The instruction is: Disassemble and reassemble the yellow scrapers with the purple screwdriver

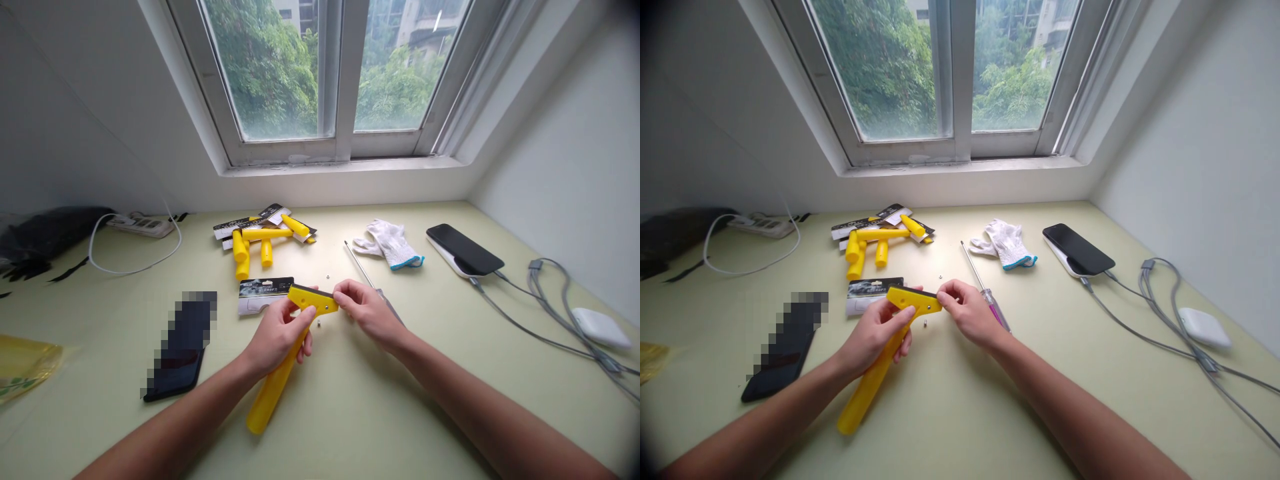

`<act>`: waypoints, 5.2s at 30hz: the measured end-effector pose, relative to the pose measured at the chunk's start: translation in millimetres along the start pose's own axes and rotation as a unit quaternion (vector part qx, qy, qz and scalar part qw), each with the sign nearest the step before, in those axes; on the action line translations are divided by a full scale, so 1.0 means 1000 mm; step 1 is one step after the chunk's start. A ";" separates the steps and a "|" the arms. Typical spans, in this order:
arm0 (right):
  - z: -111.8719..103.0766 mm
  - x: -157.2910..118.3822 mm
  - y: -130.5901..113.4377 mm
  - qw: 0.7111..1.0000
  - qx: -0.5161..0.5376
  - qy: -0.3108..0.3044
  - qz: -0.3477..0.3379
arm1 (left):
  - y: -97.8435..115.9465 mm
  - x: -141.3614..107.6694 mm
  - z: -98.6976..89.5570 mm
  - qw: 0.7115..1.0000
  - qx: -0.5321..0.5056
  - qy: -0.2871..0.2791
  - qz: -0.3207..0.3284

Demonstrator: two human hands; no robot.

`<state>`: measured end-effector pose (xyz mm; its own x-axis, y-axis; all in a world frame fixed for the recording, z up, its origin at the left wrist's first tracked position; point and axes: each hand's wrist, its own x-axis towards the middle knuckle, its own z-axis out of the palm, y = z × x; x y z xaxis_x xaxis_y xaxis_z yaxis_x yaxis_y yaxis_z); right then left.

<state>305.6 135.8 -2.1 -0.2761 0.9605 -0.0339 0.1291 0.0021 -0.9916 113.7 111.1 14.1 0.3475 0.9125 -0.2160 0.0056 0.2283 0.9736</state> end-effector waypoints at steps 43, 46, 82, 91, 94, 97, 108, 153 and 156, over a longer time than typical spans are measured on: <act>-0.128 -0.058 -0.018 0.983 -0.153 -0.018 0.104 | 0.005 0.007 -0.015 0.981 0.080 0.167 0.060; -0.124 -0.058 -0.021 0.983 -0.153 -0.016 0.103 | 0.005 0.007 -0.014 0.981 0.070 0.166 0.066; -0.121 -0.061 -0.028 0.975 -0.198 -0.011 0.095 | 0.002 0.007 -0.011 0.983 0.049 0.166 0.064; -0.125 -0.061 -0.025 0.976 -0.192 -0.011 0.098 | 0.001 0.007 -0.010 0.982 0.062 0.164 0.067; -0.126 -0.062 -0.026 0.976 -0.193 -0.009 0.096 | 0.000 0.007 -0.011 0.982 0.055 0.166 0.071; -0.131 -0.063 -0.025 0.977 -0.192 -0.008 0.095 | -0.001 0.008 -0.012 0.982 0.049 0.168 0.069; -0.142 -0.064 -0.029 0.953 -0.266 -0.053 0.136 | 0.003 0.008 -0.011 0.982 0.057 0.166 0.063; -0.163 -0.077 -0.033 0.917 -0.395 0.012 0.057 | 0.010 0.007 -0.003 0.995 -0.065 0.070 -0.002; -0.145 -0.068 -0.020 0.900 -0.431 0.054 0.007 | 0.015 0.006 -0.009 0.992 -0.086 0.088 0.015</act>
<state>460.1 111.0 38.5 -0.1796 0.9837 0.0130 0.8369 0.1597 -0.5236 107.2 123.5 26.3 0.1758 0.9616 -0.2110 -0.1686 0.2406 0.9559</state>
